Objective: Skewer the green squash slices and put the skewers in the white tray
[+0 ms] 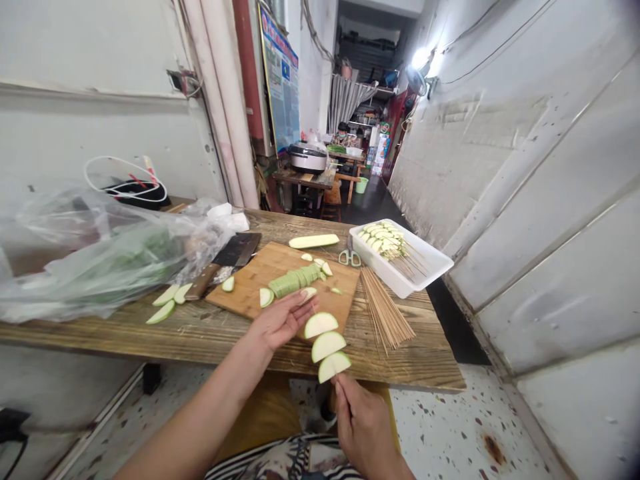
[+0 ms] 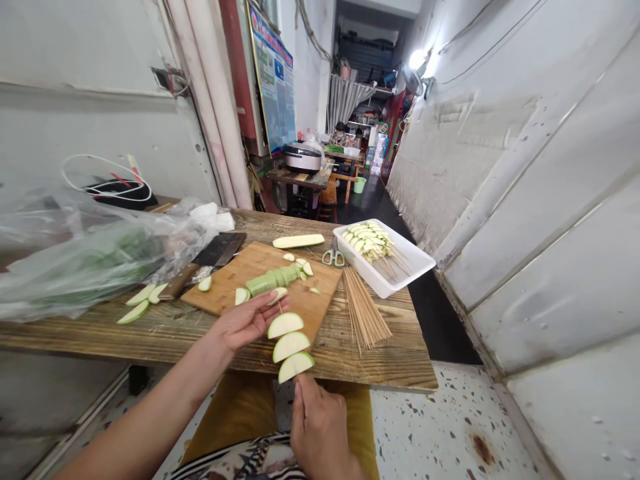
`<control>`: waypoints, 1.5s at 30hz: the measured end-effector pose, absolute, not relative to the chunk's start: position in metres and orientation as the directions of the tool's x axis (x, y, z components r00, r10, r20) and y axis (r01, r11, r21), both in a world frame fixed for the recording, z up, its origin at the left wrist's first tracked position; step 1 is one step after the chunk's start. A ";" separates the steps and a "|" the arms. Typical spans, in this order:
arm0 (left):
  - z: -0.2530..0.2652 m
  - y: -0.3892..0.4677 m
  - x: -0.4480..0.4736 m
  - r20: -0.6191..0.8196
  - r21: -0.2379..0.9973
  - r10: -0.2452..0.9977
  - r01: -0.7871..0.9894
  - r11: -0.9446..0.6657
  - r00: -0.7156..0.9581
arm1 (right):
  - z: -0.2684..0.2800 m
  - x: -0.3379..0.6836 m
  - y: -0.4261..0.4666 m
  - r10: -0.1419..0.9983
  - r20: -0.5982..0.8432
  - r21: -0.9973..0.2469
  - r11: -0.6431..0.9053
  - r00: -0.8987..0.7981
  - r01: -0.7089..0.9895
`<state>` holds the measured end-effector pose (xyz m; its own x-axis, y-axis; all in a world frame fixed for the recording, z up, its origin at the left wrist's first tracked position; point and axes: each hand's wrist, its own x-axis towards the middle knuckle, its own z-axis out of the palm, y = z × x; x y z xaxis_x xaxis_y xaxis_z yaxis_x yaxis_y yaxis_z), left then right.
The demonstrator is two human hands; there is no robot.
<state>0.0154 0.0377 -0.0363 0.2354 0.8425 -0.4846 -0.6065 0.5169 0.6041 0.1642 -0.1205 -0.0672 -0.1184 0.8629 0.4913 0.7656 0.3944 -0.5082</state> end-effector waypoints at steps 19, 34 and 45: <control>-0.031 0.028 0.023 -0.540 0.583 0.819 -0.617 0.529 0.192 | -0.076 0.165 -0.120 0.904 0.407 -0.518 0.347 -0.132 0.782; -0.036 0.026 0.024 -0.551 0.588 0.818 -0.620 0.521 0.165 | -0.079 0.166 -0.119 0.905 0.400 -0.494 0.344 -0.143 0.799; -0.037 0.023 0.028 -0.530 0.623 0.832 -0.590 0.514 0.164 | -0.080 0.166 -0.121 0.919 0.365 -0.514 0.332 -0.149 0.791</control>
<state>0.0281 0.0227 -0.0370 0.1643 0.8319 -0.5300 -0.5899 0.5135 0.6232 0.1661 -0.1214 -0.0802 -0.1490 0.9192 0.3645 0.7912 0.3320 -0.5136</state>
